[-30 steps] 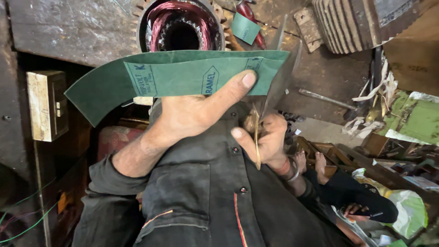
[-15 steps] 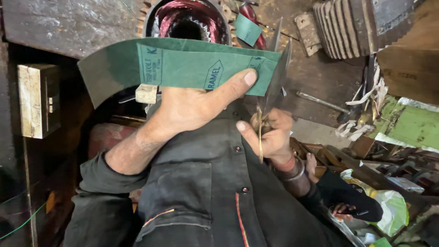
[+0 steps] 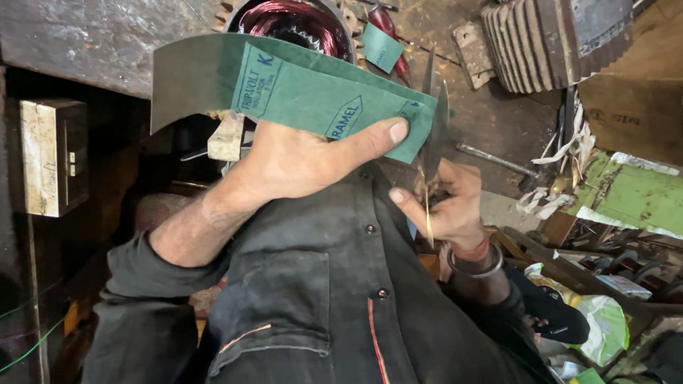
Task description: The person cuts green insulating tape with scissors and places the pieces inside a motor stator to separate copper windings. They adjust and tuck the tape around the windings by hand.
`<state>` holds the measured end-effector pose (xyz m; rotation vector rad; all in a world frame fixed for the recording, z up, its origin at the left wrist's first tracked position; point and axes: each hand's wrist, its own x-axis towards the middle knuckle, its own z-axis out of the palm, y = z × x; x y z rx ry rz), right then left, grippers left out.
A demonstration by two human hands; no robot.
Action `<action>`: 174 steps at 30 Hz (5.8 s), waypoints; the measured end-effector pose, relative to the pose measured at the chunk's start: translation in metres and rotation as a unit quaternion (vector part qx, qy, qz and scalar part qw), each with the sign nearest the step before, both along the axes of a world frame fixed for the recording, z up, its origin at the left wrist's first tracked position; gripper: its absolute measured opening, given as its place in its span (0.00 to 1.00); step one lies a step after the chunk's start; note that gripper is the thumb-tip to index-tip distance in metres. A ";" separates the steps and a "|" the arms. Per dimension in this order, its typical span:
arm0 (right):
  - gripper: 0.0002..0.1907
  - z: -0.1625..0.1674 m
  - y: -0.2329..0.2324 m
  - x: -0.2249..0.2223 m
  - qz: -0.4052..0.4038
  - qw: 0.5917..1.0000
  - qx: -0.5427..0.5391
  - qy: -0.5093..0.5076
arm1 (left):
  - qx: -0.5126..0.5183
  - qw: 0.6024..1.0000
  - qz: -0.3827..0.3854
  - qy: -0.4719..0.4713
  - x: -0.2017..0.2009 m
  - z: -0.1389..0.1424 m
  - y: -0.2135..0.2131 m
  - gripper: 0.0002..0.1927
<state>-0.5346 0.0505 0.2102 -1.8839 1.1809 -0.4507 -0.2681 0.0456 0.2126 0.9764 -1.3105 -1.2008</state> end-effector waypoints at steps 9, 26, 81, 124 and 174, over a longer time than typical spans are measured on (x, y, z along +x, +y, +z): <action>0.12 0.009 -0.007 -0.009 0.032 0.999 0.010 -0.007 | -0.018 0.999 -0.033 -0.036 0.006 -0.002 -0.001 0.11; 0.19 -0.003 -0.013 -0.029 0.084 0.996 -0.024 0.017 | -0.036 0.994 -0.089 -0.050 0.011 -0.006 -0.010 0.11; 0.11 -0.065 0.027 0.027 -0.061 0.988 -0.009 -0.143 | -0.042 0.961 0.271 0.042 -0.040 -0.001 -0.020 0.13; 0.11 -0.059 0.036 0.035 -0.060 0.976 0.053 -0.205 | -0.050 0.973 0.210 -0.075 -0.038 -0.013 -0.019 0.17; 0.20 -0.055 0.032 0.037 -0.075 0.988 0.002 -0.134 | -0.010 0.988 0.101 -0.113 -0.039 -0.015 -0.014 0.11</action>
